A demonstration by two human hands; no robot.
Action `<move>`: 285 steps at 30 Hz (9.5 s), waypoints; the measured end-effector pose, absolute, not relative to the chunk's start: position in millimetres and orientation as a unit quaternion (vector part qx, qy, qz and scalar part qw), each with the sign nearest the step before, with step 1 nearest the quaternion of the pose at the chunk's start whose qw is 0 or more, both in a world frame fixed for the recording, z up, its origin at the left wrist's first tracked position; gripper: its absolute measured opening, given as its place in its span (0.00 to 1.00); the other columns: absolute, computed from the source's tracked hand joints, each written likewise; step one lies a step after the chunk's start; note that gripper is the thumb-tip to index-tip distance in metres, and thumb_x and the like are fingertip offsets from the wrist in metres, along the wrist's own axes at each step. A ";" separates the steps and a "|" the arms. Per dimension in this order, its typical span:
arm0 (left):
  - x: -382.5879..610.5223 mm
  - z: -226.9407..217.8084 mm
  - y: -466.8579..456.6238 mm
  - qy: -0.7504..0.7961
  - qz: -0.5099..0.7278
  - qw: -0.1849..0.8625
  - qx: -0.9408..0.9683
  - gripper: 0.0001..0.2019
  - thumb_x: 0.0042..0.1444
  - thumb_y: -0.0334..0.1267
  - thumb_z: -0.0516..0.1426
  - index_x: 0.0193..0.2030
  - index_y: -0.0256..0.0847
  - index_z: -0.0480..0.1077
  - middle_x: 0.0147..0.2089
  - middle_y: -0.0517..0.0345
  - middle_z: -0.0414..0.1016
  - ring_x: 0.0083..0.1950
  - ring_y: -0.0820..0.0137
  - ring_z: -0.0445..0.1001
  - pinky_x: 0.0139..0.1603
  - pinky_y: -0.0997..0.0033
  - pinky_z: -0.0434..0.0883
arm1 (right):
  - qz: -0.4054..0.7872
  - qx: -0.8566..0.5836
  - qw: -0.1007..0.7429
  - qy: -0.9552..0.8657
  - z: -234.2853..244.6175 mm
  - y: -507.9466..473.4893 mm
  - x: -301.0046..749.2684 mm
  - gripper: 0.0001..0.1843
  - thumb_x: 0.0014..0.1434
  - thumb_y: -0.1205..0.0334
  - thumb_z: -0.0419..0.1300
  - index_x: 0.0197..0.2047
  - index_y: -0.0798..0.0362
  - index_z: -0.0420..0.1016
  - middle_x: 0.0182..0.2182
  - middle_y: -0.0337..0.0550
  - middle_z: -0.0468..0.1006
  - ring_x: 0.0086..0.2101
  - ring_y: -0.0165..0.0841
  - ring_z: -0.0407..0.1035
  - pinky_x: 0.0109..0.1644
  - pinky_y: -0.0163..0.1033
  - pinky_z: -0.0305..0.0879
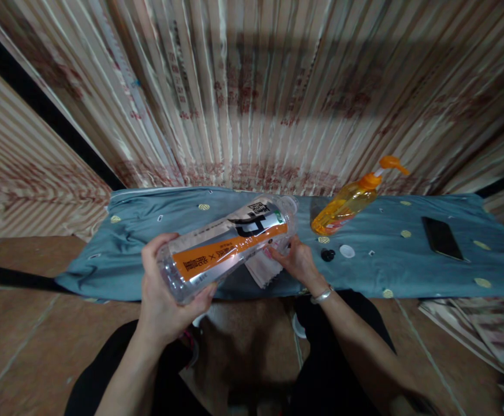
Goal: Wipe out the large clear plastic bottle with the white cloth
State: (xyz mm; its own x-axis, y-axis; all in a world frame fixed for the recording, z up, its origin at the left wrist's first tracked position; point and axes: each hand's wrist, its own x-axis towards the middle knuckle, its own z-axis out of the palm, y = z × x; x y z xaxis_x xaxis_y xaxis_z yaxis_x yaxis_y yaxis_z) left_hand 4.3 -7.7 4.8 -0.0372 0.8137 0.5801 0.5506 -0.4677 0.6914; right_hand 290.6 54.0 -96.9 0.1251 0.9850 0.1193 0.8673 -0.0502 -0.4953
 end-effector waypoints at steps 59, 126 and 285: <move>5.4 7.5 -8.6 0.515 0.514 0.135 0.673 0.34 0.47 0.54 0.68 0.58 0.46 0.62 0.53 0.47 0.72 0.46 0.51 0.80 0.43 0.46 0.80 | 0.109 -0.710 0.236 -0.655 -98.7 54.9 290.6 0.24 0.59 0.49 0.70 0.50 0.55 0.71 0.33 0.50 0.84 0.35 0.46 0.82 0.37 0.43 0.75; 1.9 4.1 -8.2 0.500 0.516 0.117 0.686 0.35 0.49 0.55 0.68 0.60 0.45 0.62 0.52 0.48 0.72 0.43 0.54 0.79 0.39 0.50 0.80 | 0.113 -0.687 0.259 -0.670 -104.8 53.5 297.4 0.28 0.60 0.44 0.69 0.51 0.57 0.71 0.36 0.54 0.85 0.37 0.48 0.82 0.37 0.42 0.74; 3.5 6.8 -9.8 0.517 0.520 0.155 0.662 0.37 0.46 0.54 0.68 0.59 0.47 0.60 0.52 0.47 0.73 0.45 0.53 0.79 0.41 0.48 0.79 | 0.123 -0.703 0.246 -0.656 -96.1 53.2 291.3 0.27 0.60 0.49 0.70 0.55 0.57 0.70 0.38 0.56 0.85 0.38 0.48 0.82 0.39 0.44 0.75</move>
